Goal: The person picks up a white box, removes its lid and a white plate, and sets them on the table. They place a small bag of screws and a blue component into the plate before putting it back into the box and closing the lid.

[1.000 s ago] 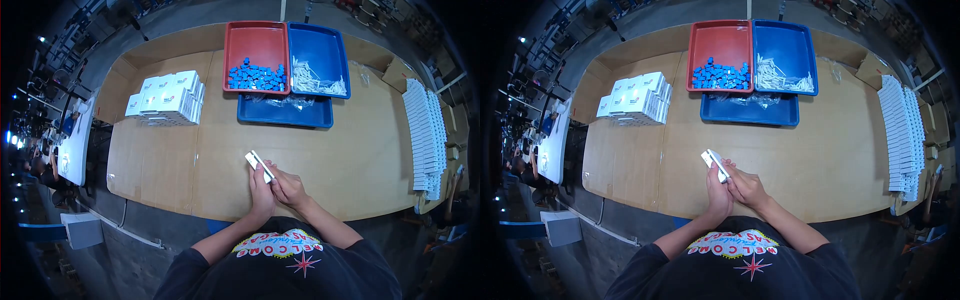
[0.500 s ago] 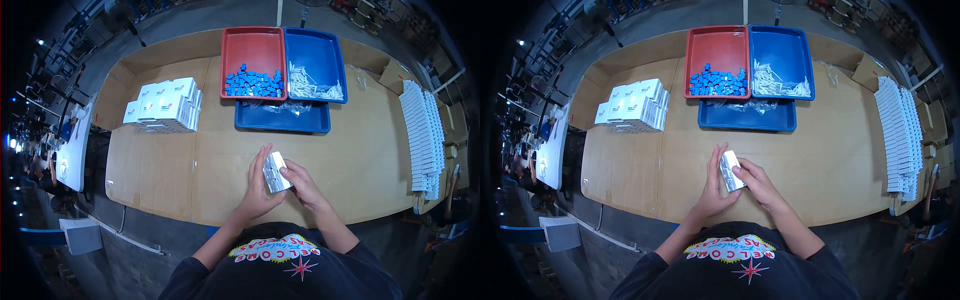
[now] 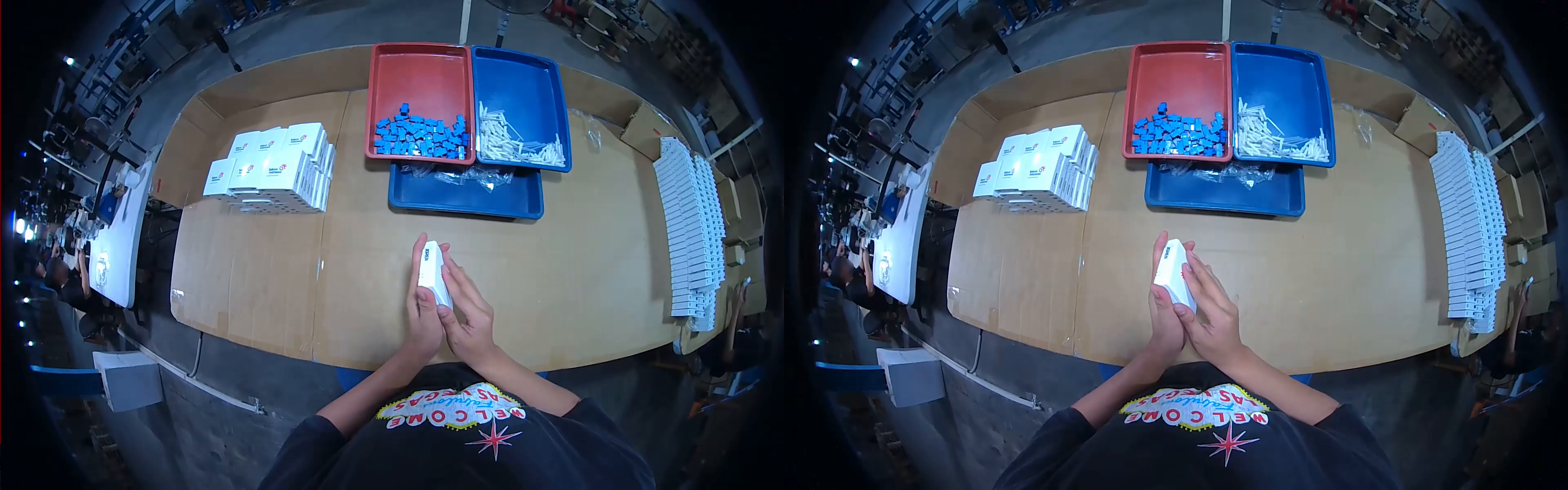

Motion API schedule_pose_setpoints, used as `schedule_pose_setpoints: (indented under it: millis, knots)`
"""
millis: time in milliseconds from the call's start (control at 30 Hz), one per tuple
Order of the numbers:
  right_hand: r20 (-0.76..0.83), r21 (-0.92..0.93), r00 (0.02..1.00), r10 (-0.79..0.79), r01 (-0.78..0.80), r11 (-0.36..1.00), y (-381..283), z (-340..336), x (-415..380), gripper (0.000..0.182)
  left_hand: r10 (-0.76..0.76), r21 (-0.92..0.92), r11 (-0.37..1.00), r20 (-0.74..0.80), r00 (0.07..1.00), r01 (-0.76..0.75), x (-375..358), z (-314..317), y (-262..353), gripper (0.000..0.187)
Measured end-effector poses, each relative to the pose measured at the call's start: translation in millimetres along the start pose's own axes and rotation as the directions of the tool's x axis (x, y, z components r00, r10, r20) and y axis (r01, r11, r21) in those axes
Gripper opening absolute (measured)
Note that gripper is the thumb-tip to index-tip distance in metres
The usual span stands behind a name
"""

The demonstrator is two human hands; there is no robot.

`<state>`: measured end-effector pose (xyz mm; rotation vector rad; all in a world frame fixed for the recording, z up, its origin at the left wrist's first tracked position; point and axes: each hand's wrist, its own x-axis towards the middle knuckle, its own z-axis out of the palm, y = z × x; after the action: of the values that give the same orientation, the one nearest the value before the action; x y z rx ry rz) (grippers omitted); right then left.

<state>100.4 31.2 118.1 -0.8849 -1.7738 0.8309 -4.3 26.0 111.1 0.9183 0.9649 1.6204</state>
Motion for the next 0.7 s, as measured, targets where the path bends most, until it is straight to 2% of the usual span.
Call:
schedule_pose_setpoints:
  millis: [133, 400, 600, 700]
  knots:
    - [-0.073, 0.035, 0.993, -0.097, 0.100, 0.994, 3, 6, -8, 0.052, 0.057, 0.068, 0.996, 0.042, 0.997, -0.060, -5, 4, 4, 0.107]
    - [-0.084, 0.056, 0.991, -0.104, 0.109, 0.992, 2, 3, -15, 0.051, 0.043, 0.113, 0.992, 0.050, 0.998, -0.048, -12, 8, 7, 0.107]
    - [-0.076, 0.048, 0.995, -0.069, 0.072, 0.996, 1, 0, -16, 0.048, 0.032, 0.104, 0.994, 0.041, 0.999, -0.036, -13, 8, 4, 0.102]
    - [-0.077, 0.056, 0.996, -0.042, 0.047, 0.997, 5, -1, -15, 0.048, 0.001, 0.007, 1.000, 0.035, 0.999, -0.001, -12, 6, -7, 0.099]
